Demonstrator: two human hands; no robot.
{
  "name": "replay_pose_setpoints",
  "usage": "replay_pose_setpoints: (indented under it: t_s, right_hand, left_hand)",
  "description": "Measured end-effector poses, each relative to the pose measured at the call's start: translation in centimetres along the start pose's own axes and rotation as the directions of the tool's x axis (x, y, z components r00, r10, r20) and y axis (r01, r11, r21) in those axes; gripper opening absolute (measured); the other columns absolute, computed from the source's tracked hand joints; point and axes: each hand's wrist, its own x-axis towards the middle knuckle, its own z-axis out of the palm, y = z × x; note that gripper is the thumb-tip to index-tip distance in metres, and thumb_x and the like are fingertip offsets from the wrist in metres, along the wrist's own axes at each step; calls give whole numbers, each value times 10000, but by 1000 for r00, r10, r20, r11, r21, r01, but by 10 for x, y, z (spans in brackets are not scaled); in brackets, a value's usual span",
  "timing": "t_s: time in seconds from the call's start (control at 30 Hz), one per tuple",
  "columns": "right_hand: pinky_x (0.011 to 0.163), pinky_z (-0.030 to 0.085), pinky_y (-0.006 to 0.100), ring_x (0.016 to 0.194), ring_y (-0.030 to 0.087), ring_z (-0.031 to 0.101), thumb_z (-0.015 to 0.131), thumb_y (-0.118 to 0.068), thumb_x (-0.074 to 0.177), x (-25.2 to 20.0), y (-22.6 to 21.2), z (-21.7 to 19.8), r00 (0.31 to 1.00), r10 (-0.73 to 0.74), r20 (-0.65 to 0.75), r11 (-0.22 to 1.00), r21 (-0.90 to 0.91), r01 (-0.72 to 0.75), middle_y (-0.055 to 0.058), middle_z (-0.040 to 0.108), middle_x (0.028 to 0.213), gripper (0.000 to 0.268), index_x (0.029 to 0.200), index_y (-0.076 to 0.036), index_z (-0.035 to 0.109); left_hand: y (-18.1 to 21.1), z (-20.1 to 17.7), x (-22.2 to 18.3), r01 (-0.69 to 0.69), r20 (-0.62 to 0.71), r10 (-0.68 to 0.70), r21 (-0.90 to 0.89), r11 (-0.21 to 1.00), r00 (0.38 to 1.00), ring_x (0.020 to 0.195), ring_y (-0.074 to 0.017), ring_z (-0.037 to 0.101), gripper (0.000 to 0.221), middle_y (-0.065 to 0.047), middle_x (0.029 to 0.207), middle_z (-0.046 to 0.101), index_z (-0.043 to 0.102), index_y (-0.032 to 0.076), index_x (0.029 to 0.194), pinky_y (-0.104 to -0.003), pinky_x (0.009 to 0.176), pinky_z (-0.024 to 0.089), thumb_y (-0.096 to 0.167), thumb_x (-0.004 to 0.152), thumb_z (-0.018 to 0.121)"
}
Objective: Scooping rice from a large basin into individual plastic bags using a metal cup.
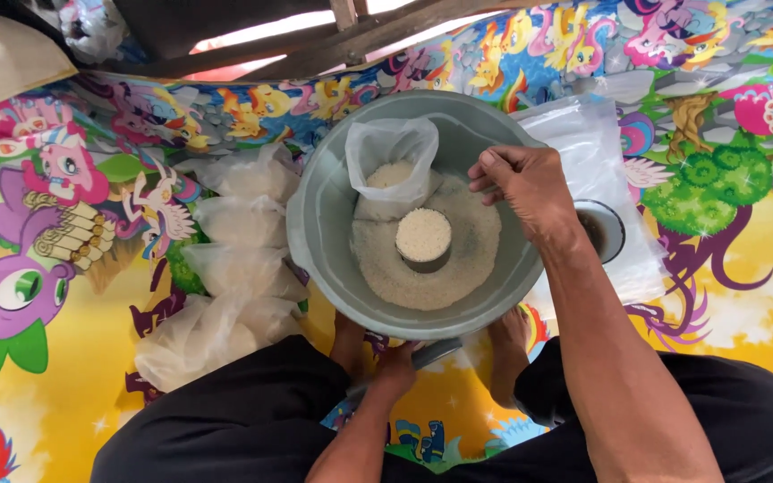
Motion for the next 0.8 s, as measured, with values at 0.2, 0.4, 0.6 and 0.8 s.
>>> replay_pose_setpoints:
  t_s: [0.2, 0.4, 0.6, 0.8]
  right_hand:
    - [598, 534, 247, 724, 152, 689, 677, -96, 970, -2, 2, 0, 1000, 28, -6, 998, -47, -29, 105, 735, 859, 172, 1036, 33, 768]
    - [578, 533, 265, 699, 154, 676, 676, -88, 965, 10, 31, 8, 994, 110, -16, 983, -149, -112, 101, 729, 824, 171, 1010, 45, 773]
    - [551, 503, 290, 636, 151, 593, 665, -127, 967, 26, 92, 17, 988, 154, -15, 968, -201, -153, 92, 686, 761, 238, 976, 90, 760]
    - [525, 400, 329, 559, 166, 430, 720, -182, 927, 38, 189, 28, 988, -153, -20, 865, -486, 124, 54, 520, 583, 321, 670, -15, 625]
  left_hand:
    - [-14, 52, 14, 41, -146, -72, -203, 978, 987, 1210, -375, 610, 497, -176, 1346, 612, 495, 119, 1426, -474, 1022, 489, 36, 936, 487]
    - [-16, 59, 13, 132, -118, -122, 83, 988, 985, 1135, -395, 581, 319, -203, 1314, 560, 581, 81, 1302, -523, 951, 529, 126, 1002, 483]
    - [63, -66, -66, 56, 341, -114, 175, 983, 933, 876, -289, 705, 286, -151, 1131, 705, 635, 12, 1212, -413, 745, 593, 155, 964, 629]
    - [97, -203, -103, 23, 110, 52, -589, 808, 993, 496, -238, 644, 368, -108, 641, 638, 681, 15, 804, -353, 513, 549, 319, 993, 593]
